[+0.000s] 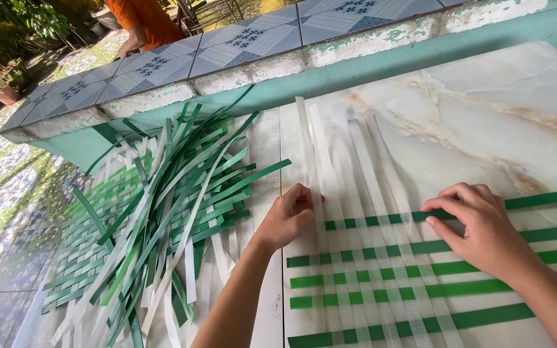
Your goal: The person is manually weaving green and white plastic strips into a grid pattern on a table.
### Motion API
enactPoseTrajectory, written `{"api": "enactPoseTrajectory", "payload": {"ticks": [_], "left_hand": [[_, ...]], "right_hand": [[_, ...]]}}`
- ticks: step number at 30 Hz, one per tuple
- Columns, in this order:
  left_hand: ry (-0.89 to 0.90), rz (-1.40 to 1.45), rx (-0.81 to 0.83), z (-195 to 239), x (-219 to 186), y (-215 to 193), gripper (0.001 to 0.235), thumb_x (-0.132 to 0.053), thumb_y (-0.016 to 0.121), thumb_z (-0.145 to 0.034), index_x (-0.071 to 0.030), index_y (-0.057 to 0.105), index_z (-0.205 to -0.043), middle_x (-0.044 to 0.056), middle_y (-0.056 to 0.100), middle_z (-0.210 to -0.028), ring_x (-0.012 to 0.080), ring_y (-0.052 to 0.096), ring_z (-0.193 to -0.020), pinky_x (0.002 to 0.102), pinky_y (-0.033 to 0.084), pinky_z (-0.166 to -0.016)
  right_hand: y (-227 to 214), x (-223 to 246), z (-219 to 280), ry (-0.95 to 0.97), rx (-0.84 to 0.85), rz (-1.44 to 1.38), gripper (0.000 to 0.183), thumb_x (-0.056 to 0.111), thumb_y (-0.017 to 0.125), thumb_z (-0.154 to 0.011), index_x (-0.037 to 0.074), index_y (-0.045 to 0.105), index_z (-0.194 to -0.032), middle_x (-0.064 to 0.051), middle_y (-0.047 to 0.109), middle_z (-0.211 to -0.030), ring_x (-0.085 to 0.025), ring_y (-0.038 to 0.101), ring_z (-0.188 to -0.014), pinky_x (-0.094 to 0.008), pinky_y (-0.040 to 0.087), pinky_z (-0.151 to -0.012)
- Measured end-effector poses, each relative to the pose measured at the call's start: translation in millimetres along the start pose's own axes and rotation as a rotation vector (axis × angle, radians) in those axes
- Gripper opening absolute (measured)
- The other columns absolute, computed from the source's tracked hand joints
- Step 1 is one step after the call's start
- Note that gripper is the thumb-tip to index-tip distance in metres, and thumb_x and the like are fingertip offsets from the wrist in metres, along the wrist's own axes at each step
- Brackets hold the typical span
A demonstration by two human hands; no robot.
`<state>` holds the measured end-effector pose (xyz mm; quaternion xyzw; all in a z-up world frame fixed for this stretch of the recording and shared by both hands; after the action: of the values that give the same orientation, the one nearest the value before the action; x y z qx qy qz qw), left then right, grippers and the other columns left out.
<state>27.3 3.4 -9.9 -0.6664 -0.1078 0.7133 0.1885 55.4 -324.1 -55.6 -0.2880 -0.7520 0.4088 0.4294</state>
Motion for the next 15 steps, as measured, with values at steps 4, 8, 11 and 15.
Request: {"api": "enactPoseTrajectory", "payload": {"ticks": [4, 8, 11, 15], "left_hand": [[0.076, -0.035, 0.05, 6.0, 2.1, -0.9, 0.025, -0.001, 0.048, -0.071, -0.008, 0.052, -0.094, 0.001, 0.052, -0.08, 0.0138, 0.046, -0.069, 0.025, 0.041, -0.063], [0.126, -0.256, 0.068, 9.8, 3.6, -1.0, 0.038, -0.004, 0.057, -0.077, -0.009, 0.052, -0.115, 0.005, 0.061, -0.108, 0.0204, 0.056, -0.09, 0.029, 0.048, -0.075], [0.201, -0.305, 0.07, 15.1, -0.2, -0.5, 0.039, -0.004, 0.057, -0.08, -0.008, 0.049, -0.118, 0.009, 0.06, -0.113, 0.025, 0.058, -0.102, 0.032, 0.049, -0.086], [0.332, -0.318, 0.064, 20.1, -3.5, 1.3, 0.039, -0.002, 0.055, -0.082, -0.005, 0.046, -0.12, 0.012, 0.058, -0.115, 0.0284, 0.056, -0.105, 0.035, 0.048, -0.09]], "right_hand": [[0.9, -0.5, -0.3, -0.013, 0.001, 0.018, 0.023, 0.032, 0.067, -0.083, 0.033, 0.074, -0.104, 0.011, 0.06, -0.097, -0.017, 0.052, -0.109, -0.04, 0.036, -0.097], [-3.1, 4.6, 1.3, -0.001, 0.003, -0.004, 0.022, 0.029, 0.064, -0.083, 0.026, 0.069, -0.104, 0.009, 0.062, -0.101, -0.018, 0.053, -0.109, -0.041, 0.036, -0.1], [-3.0, 4.7, 0.8, -0.022, 0.0, -0.02, 0.02, 0.025, 0.062, -0.084, 0.023, 0.068, -0.103, 0.008, 0.063, -0.103, -0.018, 0.054, -0.111, -0.041, 0.035, -0.103], [2.1, 0.5, 1.5, -0.065, -0.014, 0.052, 0.021, 0.028, 0.059, -0.088, 0.027, 0.068, -0.107, 0.011, 0.062, -0.105, -0.018, 0.054, -0.11, -0.042, 0.037, -0.098]]}}
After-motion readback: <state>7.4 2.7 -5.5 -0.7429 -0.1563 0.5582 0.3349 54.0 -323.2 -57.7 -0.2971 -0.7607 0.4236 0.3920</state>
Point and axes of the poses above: each hand's wrist, its own z-axis away from the middle knuckle, its own y-axis out of the palm, x = y × z, the point moved 3 cm from there along -z, towards the middle knuckle
